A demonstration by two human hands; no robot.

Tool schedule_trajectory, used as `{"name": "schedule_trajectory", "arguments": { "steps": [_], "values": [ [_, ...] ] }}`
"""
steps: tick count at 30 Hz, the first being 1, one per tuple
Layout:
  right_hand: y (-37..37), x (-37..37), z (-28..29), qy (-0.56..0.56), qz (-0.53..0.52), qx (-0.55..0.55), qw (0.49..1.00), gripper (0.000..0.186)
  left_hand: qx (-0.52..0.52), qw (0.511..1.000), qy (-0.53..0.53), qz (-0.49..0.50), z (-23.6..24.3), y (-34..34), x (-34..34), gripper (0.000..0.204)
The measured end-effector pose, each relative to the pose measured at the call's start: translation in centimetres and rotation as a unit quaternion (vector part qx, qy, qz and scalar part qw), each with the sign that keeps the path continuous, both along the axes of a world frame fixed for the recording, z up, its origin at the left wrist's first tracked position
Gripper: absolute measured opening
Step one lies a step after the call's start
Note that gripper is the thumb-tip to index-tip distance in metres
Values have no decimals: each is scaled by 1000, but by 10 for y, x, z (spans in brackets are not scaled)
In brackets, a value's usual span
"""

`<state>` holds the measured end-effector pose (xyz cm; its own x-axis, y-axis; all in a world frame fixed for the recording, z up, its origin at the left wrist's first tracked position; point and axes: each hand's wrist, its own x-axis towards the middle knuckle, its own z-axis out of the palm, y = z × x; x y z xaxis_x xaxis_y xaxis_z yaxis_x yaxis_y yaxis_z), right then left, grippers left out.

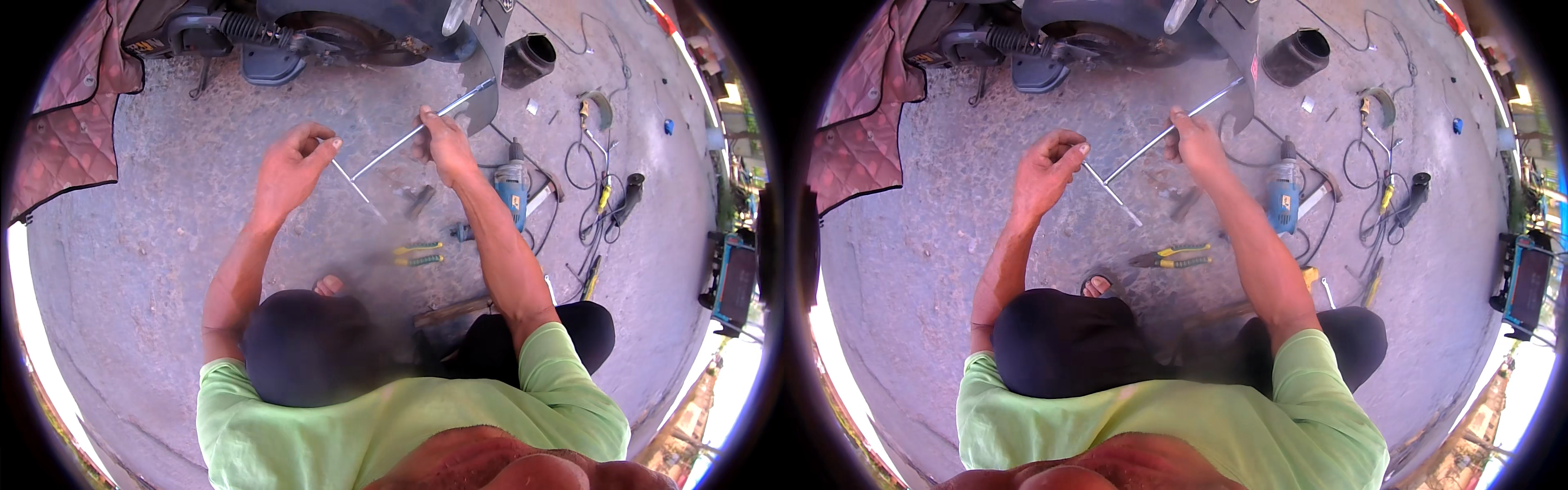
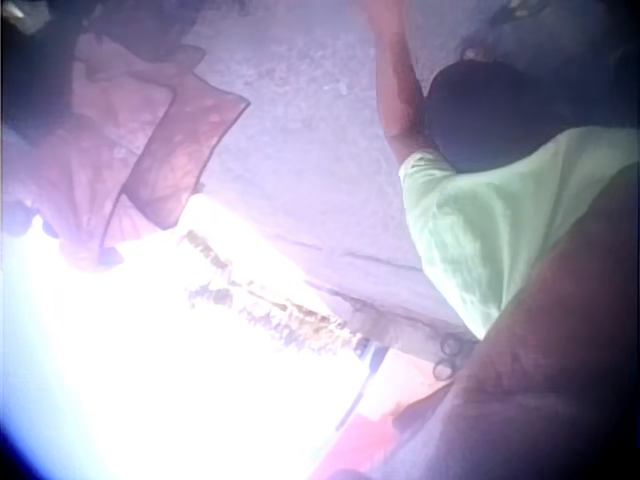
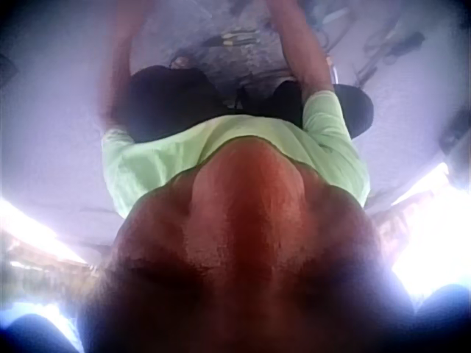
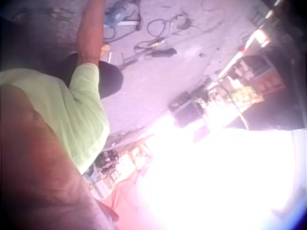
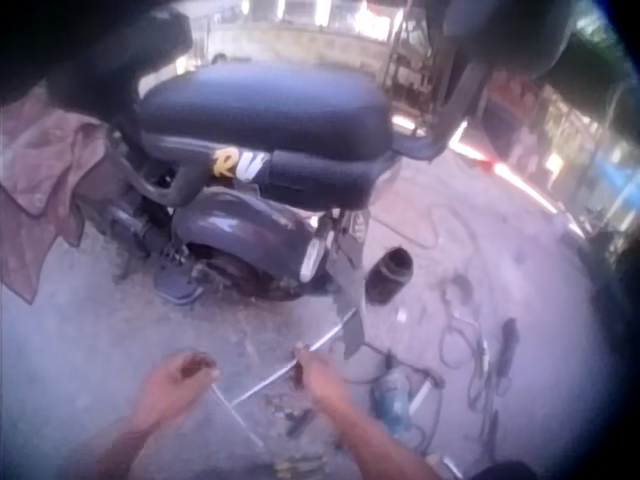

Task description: The person unscrews and removes a rear panel from a scooter using a T-handle socket wrench and a screwdriver.

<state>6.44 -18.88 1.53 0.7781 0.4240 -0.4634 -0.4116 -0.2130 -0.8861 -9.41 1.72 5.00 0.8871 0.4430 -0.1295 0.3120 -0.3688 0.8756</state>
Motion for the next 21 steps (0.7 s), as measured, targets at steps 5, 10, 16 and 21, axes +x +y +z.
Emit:
{"name": "schedule_trajectory", "arguments": {
  "steps": [5,10,16,21],
  "values": [
    [-21,-4,-12,-70,70,-63,993,44,65,997,-32,-16,26,-8,91,38],
    [-30,-28,-32,-73,106,-88,988,45,78,993,-44,83,0,-30,181,43],
    [-40,-39,-41,-69,169,-62,981,54,184,970,-44,155,-16,-39,198,42],
    [-49,-39,-39,-145,178,-85,970,54,228,957,-65,169,-31,-44,205,36]
  ]
}}
